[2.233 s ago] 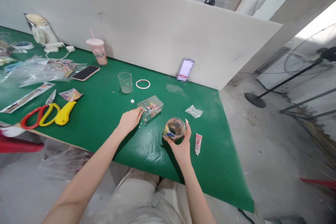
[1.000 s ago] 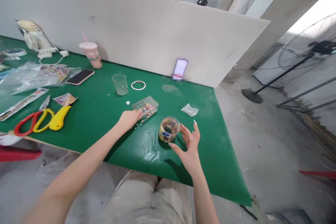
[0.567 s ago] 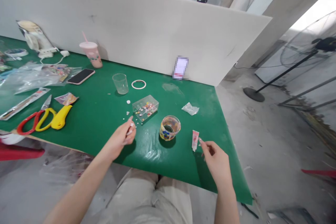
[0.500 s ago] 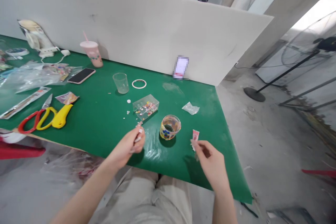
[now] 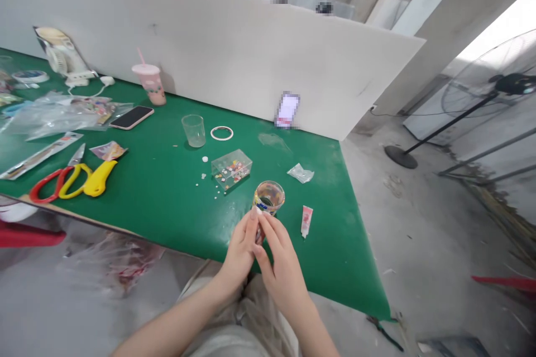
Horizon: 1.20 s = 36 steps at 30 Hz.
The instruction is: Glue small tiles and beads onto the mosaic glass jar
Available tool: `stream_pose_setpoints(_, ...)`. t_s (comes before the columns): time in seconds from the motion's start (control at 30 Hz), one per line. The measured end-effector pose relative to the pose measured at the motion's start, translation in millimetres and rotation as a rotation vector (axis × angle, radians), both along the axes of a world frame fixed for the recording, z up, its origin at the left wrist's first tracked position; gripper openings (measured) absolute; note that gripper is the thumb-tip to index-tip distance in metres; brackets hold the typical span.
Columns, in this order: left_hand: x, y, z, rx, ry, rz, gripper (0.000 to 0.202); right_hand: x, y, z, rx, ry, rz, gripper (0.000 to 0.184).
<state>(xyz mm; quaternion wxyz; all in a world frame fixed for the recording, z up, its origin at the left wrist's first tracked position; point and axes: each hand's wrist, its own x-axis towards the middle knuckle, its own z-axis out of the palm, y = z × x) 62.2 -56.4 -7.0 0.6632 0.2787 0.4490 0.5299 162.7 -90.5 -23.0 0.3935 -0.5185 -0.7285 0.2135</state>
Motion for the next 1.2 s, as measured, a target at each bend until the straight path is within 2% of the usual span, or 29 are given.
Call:
stream_pose_setpoints(0.13,-0.9,-1.8,-0.8,0.051,0.048,-0.019,0.055,3.3,-4.8,1.5,-0.006,-0.003,0.005,0.050)
stream_pose_setpoints(0.2,-3.4,-2.5,0.8,0.056,0.045,-0.037,0.056,13.9,-6.5,3.2,-0.013,0.047,-0.067,0.044)
stream_pose_setpoints(0.23,-5.3,-2.8,2.3,0.056,0.038,-0.047,0.058,22.8,-6.6,4.4,-0.029,0.078,-0.152,0.040)
stream_pose_setpoints(0.3,-10.2,-3.3,7.1,0.053,0.014,-0.065,0.060,46.6,-3.9,6.7,-0.107,0.117,-0.438,0.037)
stream_pose_setpoints(0.37,-15.5,-4.0,14.1,0.045,-0.045,-0.095,0.059,74.0,3.5,7.3,-0.294,-0.007,-0.693,0.042)
stream_pose_setpoints(0.4,-17.9,-4.5,18.0,0.042,-0.088,-0.116,0.058,86.7,9.1,6.3,-0.414,-0.120,-0.746,0.044)
stream_pose_setpoints(0.43,-19.7,-5.1,22.0,0.038,-0.133,-0.139,0.058,97.8,15.7,4.2,-0.548,-0.238,-0.719,0.046)
stream_pose_setpoints(0.53,-21.9,-7.7,32.4,0.028,-0.241,-0.203,0.056,117.3,39.2,-7.3,-0.654,-0.312,-0.662,0.042)
stream_pose_setpoints(0.7,-19.9,-12.4,43.0,0.029,-0.335,-0.296,0.057,117.4,72.1,-28.5,-0.817,-0.302,-0.505,0.054)
stream_pose_setpoints(0.8,-20.0,-13.2,46.9,0.048,-0.350,-0.326,0.057,115.0,79.0,-37.7,-0.864,-0.232,-0.423,0.046)
stream_pose_setpoints(0.9,-22.0,-12.7,46.7,0.050,-0.344,-0.321,0.058,116.1,76.9,-42.6,-0.847,-0.069,-0.357,0.036)
stream_pose_setpoints(1.0,-25.1,-11.7,41.4,0.011,-0.289,-0.306,0.058,117.2,69.2,-37.7,-0.753,0.188,-0.328,0.046)
stream_pose_setpoints(1.13,-26.3,-10.2,32.9,-0.014,-0.147,-0.303,0.056,106.8,54.5,-13.2,-0.526,0.580,-0.312,0.068)
stream_pose_setpoints(1.2,-23.9,-9.5,30.6,-0.002,-0.084,-0.309,0.054,94.3,46.2,2.6,-0.463,0.718,-0.274,0.069)
